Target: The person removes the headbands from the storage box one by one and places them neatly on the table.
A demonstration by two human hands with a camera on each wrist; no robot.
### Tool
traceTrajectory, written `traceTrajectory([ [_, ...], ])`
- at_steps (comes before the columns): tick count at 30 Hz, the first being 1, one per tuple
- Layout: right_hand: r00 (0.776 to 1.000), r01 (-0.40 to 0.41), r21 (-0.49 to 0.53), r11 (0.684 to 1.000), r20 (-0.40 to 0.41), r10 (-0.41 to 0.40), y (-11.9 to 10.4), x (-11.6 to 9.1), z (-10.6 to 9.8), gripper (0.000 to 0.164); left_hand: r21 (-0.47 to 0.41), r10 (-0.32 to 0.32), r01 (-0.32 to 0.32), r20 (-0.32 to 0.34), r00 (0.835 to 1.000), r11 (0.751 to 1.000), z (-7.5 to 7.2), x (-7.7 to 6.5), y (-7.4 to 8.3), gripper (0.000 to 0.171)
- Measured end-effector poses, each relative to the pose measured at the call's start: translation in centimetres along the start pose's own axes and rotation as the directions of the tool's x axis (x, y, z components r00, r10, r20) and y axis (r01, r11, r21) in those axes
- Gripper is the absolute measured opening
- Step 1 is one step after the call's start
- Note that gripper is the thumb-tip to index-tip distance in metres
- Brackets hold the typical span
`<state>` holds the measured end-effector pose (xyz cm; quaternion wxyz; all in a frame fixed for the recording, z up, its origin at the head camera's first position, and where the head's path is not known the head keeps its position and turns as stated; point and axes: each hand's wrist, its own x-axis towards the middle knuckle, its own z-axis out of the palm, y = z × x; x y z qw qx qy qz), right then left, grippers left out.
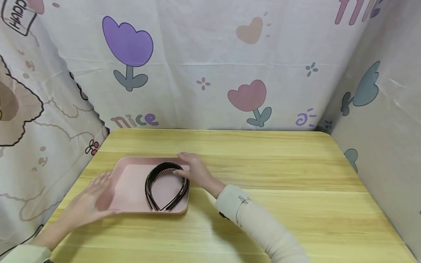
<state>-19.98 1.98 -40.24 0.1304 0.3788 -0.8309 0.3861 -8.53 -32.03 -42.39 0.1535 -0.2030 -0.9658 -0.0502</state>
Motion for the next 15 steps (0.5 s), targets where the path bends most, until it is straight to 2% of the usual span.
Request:
traceTrajectory([
  [7, 0.997, -0.04, 0.008, 0.999, 0.066, 0.039, -0.3, 1.2, 1.5, 0.049, -0.035, -0.032, 0.033, 0.012, 0.999, 0.999, -0.1, -1.0, -1.0, 0.108],
  [10, 0.993, -0.077, 0.022, 0.997, 0.092, 0.074, -0.3, 1.6, 2.0, 0.046, -0.052, -0.029, 0.029, 0.002, 1.0, 0.998, -0.1, -1.3, -1.4, 0.105],
  [15, 0.989, -0.125, 0.029, 0.992, 0.089, 0.122, 0.0, 2.3, 2.7, 0.042, -0.074, -0.012, 0.01, -0.023, 1.0, 0.997, 0.0, -1.8, -1.8, 0.101],
])
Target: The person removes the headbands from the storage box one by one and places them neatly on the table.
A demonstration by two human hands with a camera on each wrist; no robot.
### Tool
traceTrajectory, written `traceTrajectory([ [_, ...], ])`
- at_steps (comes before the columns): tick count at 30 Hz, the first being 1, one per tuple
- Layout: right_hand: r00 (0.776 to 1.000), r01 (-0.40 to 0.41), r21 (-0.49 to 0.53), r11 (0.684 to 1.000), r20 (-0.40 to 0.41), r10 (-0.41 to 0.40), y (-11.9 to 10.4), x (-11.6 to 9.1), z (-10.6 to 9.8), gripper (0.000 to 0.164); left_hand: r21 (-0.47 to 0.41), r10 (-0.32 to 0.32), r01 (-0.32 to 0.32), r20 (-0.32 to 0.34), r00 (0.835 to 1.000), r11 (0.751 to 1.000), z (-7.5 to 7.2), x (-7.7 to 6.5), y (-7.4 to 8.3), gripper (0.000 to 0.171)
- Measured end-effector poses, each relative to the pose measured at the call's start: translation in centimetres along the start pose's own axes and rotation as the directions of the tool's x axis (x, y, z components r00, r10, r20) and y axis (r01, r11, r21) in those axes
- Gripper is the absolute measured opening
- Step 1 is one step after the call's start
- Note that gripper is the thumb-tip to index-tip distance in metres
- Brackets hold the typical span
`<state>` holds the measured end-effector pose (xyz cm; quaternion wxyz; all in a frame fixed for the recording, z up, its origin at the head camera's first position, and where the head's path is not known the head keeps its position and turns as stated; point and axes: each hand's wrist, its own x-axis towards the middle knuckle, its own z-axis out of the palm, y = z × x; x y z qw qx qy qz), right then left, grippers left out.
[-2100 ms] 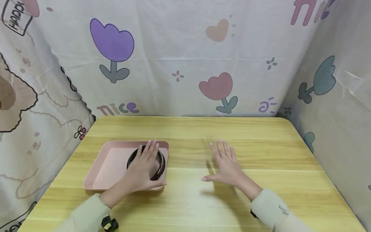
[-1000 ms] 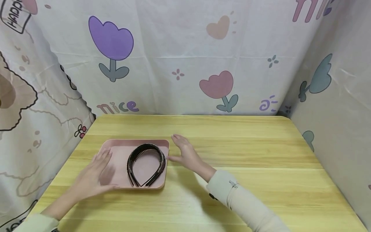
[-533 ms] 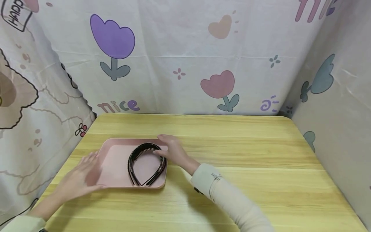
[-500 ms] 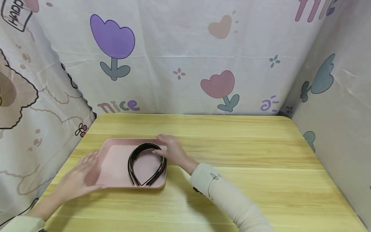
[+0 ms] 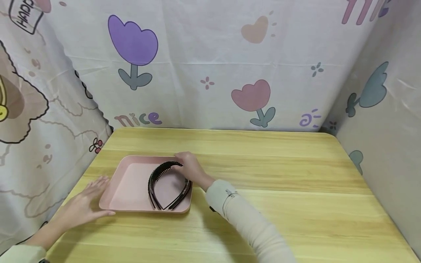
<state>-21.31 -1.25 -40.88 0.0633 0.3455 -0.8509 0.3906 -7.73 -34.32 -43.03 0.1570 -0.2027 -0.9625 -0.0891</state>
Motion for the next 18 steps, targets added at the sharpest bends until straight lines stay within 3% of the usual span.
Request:
traceTrajectory([
  [18, 0.999, -0.023, -0.092, 0.995, 0.03, 0.026, 0.62, 0.57, 1.02, 0.023, -0.007, -0.051, 0.051, 0.044, 0.998, 0.999, 0.69, -0.33, -0.57, 0.094],
])
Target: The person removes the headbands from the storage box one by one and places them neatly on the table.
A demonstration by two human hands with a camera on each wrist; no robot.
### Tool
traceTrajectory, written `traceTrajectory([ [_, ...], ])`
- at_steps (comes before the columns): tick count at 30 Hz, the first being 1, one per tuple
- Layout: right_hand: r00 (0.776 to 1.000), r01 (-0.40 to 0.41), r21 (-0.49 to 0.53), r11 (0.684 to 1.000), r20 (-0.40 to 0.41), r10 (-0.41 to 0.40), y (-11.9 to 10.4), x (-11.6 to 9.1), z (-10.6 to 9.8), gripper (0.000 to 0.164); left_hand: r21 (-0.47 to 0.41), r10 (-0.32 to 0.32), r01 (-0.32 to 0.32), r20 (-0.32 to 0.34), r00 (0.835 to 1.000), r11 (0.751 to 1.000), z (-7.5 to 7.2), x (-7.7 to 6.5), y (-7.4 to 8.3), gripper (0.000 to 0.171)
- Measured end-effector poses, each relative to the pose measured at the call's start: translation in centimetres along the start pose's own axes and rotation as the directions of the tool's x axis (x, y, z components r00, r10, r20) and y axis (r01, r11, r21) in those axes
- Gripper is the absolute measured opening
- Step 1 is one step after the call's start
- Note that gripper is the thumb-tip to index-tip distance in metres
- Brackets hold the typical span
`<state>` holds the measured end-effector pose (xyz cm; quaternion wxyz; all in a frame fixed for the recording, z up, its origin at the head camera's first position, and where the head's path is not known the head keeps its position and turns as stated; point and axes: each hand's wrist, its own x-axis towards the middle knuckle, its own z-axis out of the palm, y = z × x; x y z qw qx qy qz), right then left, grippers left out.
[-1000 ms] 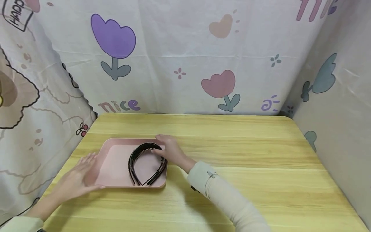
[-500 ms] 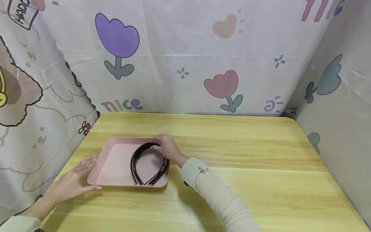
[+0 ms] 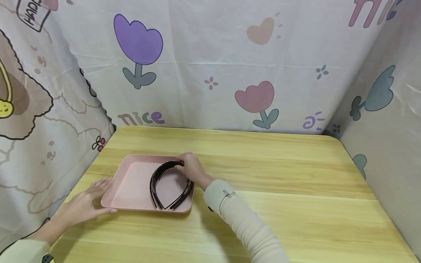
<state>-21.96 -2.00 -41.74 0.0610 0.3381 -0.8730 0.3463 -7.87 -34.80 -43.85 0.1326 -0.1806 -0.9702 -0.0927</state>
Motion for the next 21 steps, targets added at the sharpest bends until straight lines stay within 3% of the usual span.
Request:
traceTrajectory([
  [8, 0.998, 0.005, -0.02, 1.0, -0.067, -0.007, 0.29, -0.36, 0.31, 0.017, -0.007, -0.004, 0.004, 0.008, 1.0, 1.0, 0.1, 0.03, 0.05, 0.095],
  [21, 0.999, 0.002, -0.034, 0.999, -0.037, -0.003, 0.51, -0.03, 0.23, 0.013, -0.041, -0.031, 0.034, 0.054, 0.998, 0.999, -0.08, 0.23, 0.12, 0.095],
])
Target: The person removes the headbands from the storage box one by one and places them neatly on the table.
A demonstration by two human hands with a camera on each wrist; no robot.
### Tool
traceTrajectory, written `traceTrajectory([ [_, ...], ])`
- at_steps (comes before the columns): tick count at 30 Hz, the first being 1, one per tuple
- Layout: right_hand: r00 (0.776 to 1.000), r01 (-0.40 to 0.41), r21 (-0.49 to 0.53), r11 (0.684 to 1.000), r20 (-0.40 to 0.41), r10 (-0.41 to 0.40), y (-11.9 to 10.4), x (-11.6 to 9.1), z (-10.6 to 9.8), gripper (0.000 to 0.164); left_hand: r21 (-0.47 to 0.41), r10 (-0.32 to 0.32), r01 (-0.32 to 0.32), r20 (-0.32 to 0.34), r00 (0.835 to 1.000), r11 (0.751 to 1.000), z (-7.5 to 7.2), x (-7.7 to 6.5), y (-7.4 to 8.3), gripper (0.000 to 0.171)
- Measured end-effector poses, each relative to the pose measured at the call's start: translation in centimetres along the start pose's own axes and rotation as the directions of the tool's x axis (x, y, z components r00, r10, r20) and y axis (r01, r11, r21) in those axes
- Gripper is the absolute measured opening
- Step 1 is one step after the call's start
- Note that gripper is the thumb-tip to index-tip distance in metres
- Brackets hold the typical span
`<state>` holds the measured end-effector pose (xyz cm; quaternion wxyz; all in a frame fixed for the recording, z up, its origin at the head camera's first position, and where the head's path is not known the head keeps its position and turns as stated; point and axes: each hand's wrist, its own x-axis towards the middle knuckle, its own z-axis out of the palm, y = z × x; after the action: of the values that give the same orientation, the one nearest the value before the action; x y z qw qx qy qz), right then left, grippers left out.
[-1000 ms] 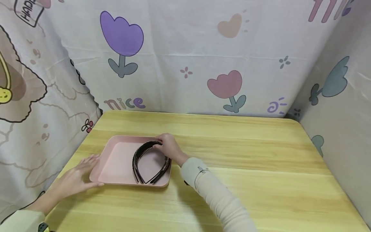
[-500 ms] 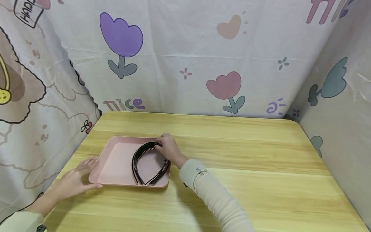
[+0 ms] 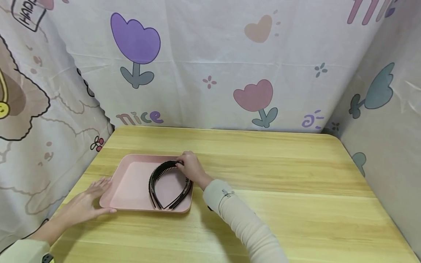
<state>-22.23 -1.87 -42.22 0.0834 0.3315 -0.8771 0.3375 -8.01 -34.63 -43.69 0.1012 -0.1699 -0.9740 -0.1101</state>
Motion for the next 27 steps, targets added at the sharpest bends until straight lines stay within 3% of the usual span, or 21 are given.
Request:
traceTrajectory([
  [16, 0.999, 0.006, 0.023, 1.0, 0.052, -0.008, 0.1, 0.5, -0.5, 0.012, 0.02, -0.034, 0.033, 0.053, 0.998, 0.999, -0.4, 0.2, 0.2, 0.095],
  [27, 1.0, 0.011, 0.068, 0.998, 0.024, -0.013, 0.3, 0.8, -1.5, 0.011, 0.056, -0.004, 0.001, 0.046, 0.999, 0.998, -0.2, 0.1, 0.1, 0.097],
])
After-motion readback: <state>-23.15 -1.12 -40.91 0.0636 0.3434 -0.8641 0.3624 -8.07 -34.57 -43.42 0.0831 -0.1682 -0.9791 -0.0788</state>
